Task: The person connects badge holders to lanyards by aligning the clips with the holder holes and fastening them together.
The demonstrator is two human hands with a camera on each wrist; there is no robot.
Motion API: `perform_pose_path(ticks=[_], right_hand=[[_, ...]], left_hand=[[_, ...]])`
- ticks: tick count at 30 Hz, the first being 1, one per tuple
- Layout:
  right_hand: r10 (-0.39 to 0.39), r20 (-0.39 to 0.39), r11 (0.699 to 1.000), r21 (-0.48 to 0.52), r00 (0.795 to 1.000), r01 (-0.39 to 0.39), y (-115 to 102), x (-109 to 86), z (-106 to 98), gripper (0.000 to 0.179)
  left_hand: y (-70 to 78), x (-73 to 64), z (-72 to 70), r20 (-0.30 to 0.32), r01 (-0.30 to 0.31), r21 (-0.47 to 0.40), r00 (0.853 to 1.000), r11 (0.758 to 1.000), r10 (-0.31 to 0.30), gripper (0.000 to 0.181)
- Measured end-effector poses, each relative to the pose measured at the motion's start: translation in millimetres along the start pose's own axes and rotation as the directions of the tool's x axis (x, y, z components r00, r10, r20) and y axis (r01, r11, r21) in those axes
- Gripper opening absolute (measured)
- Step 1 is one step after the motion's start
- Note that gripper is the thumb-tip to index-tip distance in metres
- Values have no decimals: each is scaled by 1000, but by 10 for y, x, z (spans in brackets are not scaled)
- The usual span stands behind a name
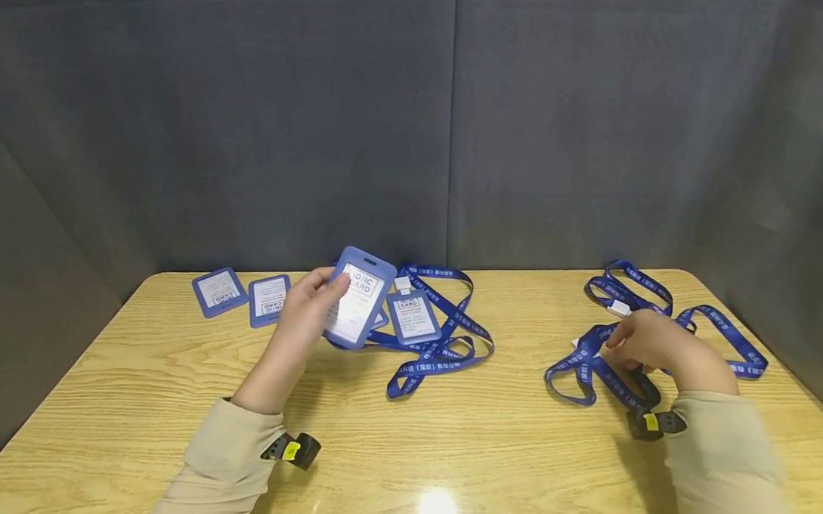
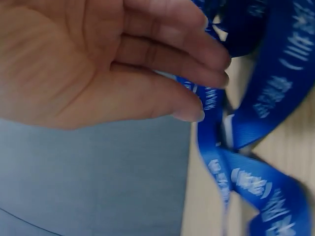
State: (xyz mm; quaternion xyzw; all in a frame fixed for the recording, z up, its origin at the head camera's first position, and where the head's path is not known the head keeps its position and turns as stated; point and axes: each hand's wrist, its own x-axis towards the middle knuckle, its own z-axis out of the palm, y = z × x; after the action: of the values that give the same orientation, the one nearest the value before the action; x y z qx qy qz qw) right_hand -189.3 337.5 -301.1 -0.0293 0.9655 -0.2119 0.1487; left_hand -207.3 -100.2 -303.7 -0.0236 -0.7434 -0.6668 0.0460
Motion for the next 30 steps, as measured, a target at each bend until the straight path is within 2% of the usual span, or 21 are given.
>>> perform_pose_path(ticks=[4,9,18,30], right_hand=[[8,10,999,-47,1000,-8,25,38,45,21],[32,14,998,-54,999,-32,-16,90,116,26],[66,-78,992,-99,995,-74,-134,197,215,26],[38,-36,993,-114,999,-42,-191,217,226,35]], left_hand=[[-1,-8,12,10,2,-11,1000,1000,-2,32],[-16,5,28,15,9,-23,1000,1000,-9,32],[-31,4,35,16,-3,-25,1000,1000,3,30],[-12,-22,48,17,-6,-22,1000,1000,7,30]])
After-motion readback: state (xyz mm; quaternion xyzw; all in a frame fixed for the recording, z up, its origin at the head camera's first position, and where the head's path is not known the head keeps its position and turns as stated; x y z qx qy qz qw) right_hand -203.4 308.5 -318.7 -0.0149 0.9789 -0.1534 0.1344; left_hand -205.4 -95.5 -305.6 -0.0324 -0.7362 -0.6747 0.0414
